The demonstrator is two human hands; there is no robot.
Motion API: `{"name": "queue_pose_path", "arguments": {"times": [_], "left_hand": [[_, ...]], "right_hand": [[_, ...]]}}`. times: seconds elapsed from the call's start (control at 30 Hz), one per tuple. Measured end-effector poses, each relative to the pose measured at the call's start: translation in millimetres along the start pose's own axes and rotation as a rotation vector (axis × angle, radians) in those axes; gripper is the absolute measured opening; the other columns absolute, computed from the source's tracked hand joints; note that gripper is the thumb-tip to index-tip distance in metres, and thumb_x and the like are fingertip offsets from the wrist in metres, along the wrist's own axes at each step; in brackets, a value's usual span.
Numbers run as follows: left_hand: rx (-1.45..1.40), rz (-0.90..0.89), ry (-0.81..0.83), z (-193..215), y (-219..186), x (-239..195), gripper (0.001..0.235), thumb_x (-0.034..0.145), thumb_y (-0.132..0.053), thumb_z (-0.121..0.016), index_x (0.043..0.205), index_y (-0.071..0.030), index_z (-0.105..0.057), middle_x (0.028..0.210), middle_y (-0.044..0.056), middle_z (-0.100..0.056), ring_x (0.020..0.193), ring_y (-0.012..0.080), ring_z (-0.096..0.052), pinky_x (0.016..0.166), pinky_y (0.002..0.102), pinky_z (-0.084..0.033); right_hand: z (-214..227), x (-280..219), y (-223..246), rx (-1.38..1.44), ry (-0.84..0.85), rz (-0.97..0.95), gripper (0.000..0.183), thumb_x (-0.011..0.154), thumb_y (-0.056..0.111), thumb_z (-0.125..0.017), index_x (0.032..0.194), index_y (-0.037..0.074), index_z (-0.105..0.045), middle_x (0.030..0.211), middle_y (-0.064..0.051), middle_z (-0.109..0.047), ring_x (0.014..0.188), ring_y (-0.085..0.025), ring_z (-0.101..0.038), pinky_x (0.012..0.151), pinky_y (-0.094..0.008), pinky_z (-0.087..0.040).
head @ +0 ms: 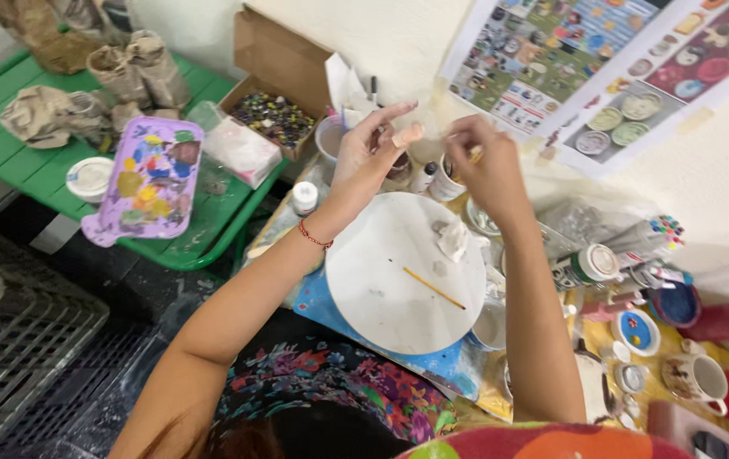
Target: The person paints the edges of a shaped clay piece with a brush and then picks up and positions small clay fragments on a surface by hand.
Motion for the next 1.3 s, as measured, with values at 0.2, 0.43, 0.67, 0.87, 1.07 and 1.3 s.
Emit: {"name": "queue_pose_path", "arguments": {"times": [0.2, 0.43, 0.67, 0.87, 1.07, 1.3], "left_hand": [[-0.462, 0.393, 0.043, -27.3, 32.2, -1.4, 0.046, 0.108, -0.029, -0.047, 0.147, -0.005, -0.054, 0.081, -0.008, -0.043, 0.068, 0.0041, -0.038, 0.055, 0.019, -0.033], [-0.383, 0.344, 0.1, -35.5, 71.3, -40.6, 0.04, 0.111, -0.02, -0.051, 0.148, -0.003, -0.053, 0.092, -0.004, -0.052, 0.08, 0.0062, -0.048, 0.072, 0.023, -0.046], [-0.476, 0.625, 0.227, -55.8, 68.5, -92.7, 0.05, 0.103, -0.022, -0.055, 0.151, -0.012, -0.046, 0.125, 0.006, -0.07, 0.108, 0.0119, -0.067, 0.094, 0.029, -0.056], [-0.342, 0.554, 0.429, -92.5, 38.7, -130.1, 0.057, 0.105, -0.025, -0.059, 0.157, -0.007, -0.045, 0.124, 0.009, -0.07, 0.113, 0.0139, -0.067, 0.1, 0.032, -0.055], [-0.285, 0.598, 0.558, -107.4, 32.0, -137.6, 0.058, 0.104, -0.027, -0.06, 0.155, -0.006, -0.047, 0.123, 0.007, -0.071, 0.111, 0.0114, -0.067, 0.099, 0.031, -0.055], [-0.276, 0.587, 0.561, -116.4, 26.2, -132.5, 0.053, 0.102, -0.029, -0.063, 0.148, -0.004, -0.055, 0.126, 0.008, -0.07, 0.108, 0.0133, -0.067, 0.096, 0.032, -0.056]], "right_hand": [[13.4, -15.0, -77.1, -0.338, -0.162, -0.138, 0.014, 0.104, 0.015, -0.066, 0.107, 0.002, -0.062, 0.09, -0.013, -0.074, 0.078, -0.03, -0.071, 0.07, -0.04, -0.053], [13.7, -27.9, -65.6, -0.336, -0.108, -0.205, 0.031, 0.094, 0.018, -0.072, 0.117, 0.0, -0.06, 0.093, -0.01, -0.073, 0.077, -0.029, -0.068, 0.071, -0.043, -0.046], [41.2, -112.0, 29.4, -0.083, -0.134, -0.08, 0.036, 0.087, 0.013, -0.079, 0.121, 0.007, -0.068, 0.116, -0.01, -0.068, 0.101, -0.026, -0.063, 0.081, -0.035, -0.053], [34.6, -172.9, 60.0, -0.161, -0.278, -0.033, 0.038, 0.076, 0.008, -0.086, 0.112, 0.008, -0.075, 0.111, -0.007, -0.072, 0.111, -0.028, -0.06, 0.098, -0.038, -0.048], [37.9, -204.4, 46.2, -0.103, -0.331, -0.166, 0.036, 0.072, 0.006, -0.087, 0.106, 0.008, -0.078, 0.104, -0.004, -0.073, 0.105, -0.025, -0.061, 0.093, -0.037, -0.049], [46.7, -208.0, 58.2, -0.152, -0.435, -0.059, 0.026, 0.077, 0.003, -0.085, 0.1, 0.007, -0.075, 0.105, -0.005, -0.074, 0.109, -0.025, -0.059, 0.097, -0.037, -0.049]]}}
Point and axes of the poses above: each hand's wrist, its own x-axis towards the middle knuckle, its own z-axis out of the back of the hand, y = z × x, the point moved 5 cm from there along x, towards the middle knuckle
